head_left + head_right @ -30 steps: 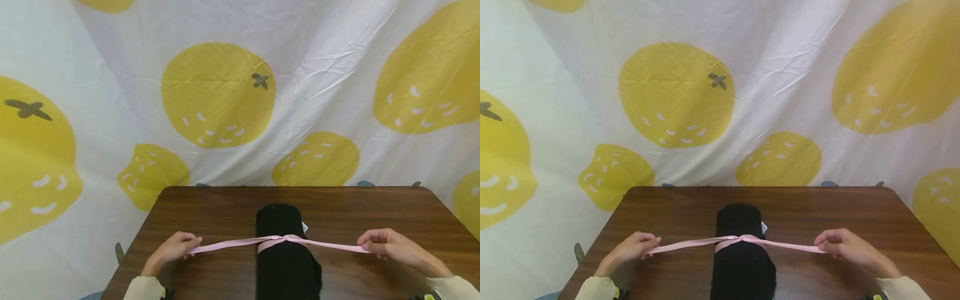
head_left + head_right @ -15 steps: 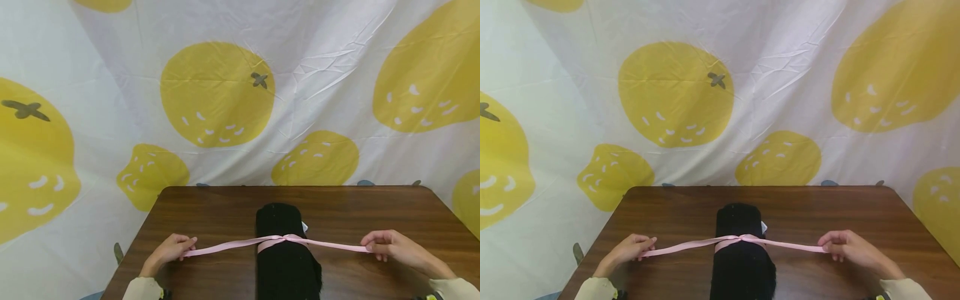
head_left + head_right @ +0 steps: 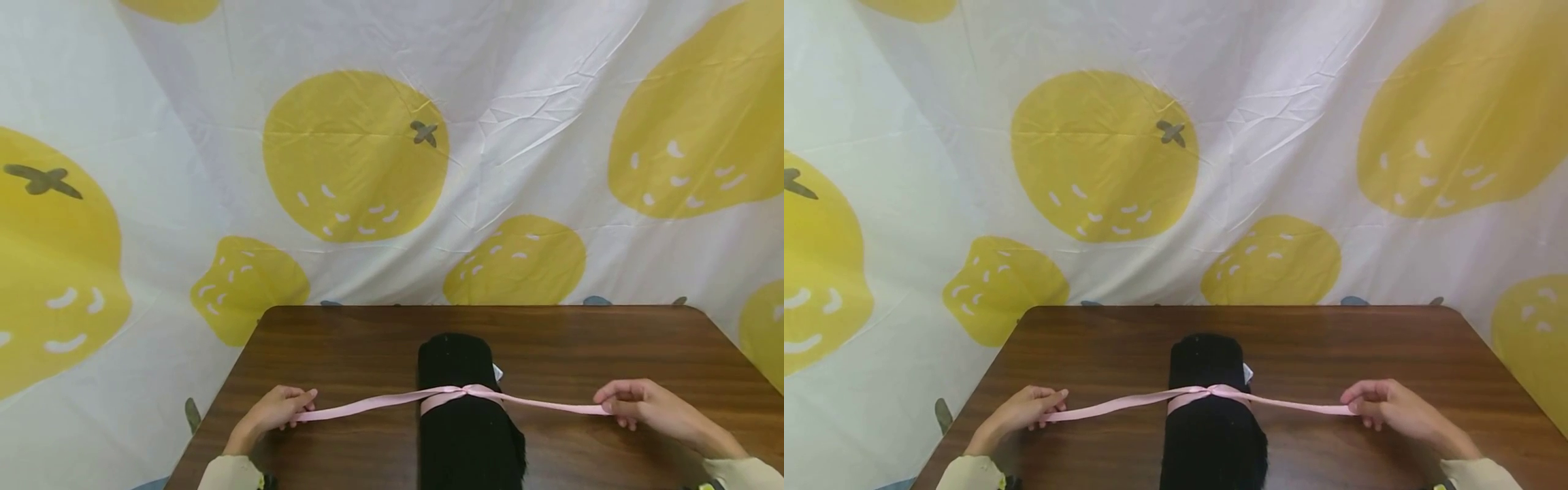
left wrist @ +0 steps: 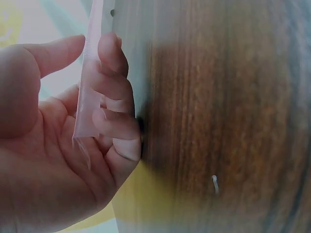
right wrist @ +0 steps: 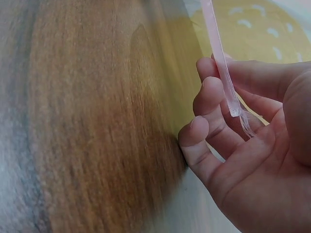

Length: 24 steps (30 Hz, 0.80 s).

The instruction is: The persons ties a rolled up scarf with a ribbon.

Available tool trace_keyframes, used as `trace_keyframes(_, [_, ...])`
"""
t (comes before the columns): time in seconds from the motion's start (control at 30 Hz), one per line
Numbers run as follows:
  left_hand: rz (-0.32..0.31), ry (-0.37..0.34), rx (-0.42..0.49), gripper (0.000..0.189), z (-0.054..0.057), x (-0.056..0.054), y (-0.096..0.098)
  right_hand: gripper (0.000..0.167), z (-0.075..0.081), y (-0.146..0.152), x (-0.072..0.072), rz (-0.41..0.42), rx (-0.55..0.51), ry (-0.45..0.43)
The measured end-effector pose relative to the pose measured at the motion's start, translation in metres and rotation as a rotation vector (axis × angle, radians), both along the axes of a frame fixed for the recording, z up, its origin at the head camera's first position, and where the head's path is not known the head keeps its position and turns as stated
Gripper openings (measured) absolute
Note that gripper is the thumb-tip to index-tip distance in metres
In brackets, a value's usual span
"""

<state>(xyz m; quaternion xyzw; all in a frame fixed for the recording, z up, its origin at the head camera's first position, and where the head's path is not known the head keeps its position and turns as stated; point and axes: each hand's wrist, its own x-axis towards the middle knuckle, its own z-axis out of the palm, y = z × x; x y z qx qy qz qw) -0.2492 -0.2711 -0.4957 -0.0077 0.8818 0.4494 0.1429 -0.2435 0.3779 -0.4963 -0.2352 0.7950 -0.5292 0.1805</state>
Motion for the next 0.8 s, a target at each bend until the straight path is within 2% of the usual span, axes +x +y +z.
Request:
trace_keyframes(0.23, [0.027,-0.021,0.048,0.041,-0.004,0.001,-0.004,0.016,-0.004,0.002,-0.002,-0.005,0.001,-0.013])
trace_keyframes(0.5, [0.010,-0.042,0.078,0.043,-0.008,0.001,-0.008,0.021,-0.010,0.009,-0.002,0.022,-0.026,-0.028])
trace_keyframes(0.73, [-0.005,-0.047,0.103,0.044,-0.008,0.002,-0.009,0.026,-0.019,0.019,-0.005,0.080,-0.235,-0.247])
trace_keyframes(0.8, [-0.011,-0.048,0.111,0.044,-0.007,0.003,-0.010,0.027,-0.021,0.020,-0.006,0.095,-0.267,-0.264])
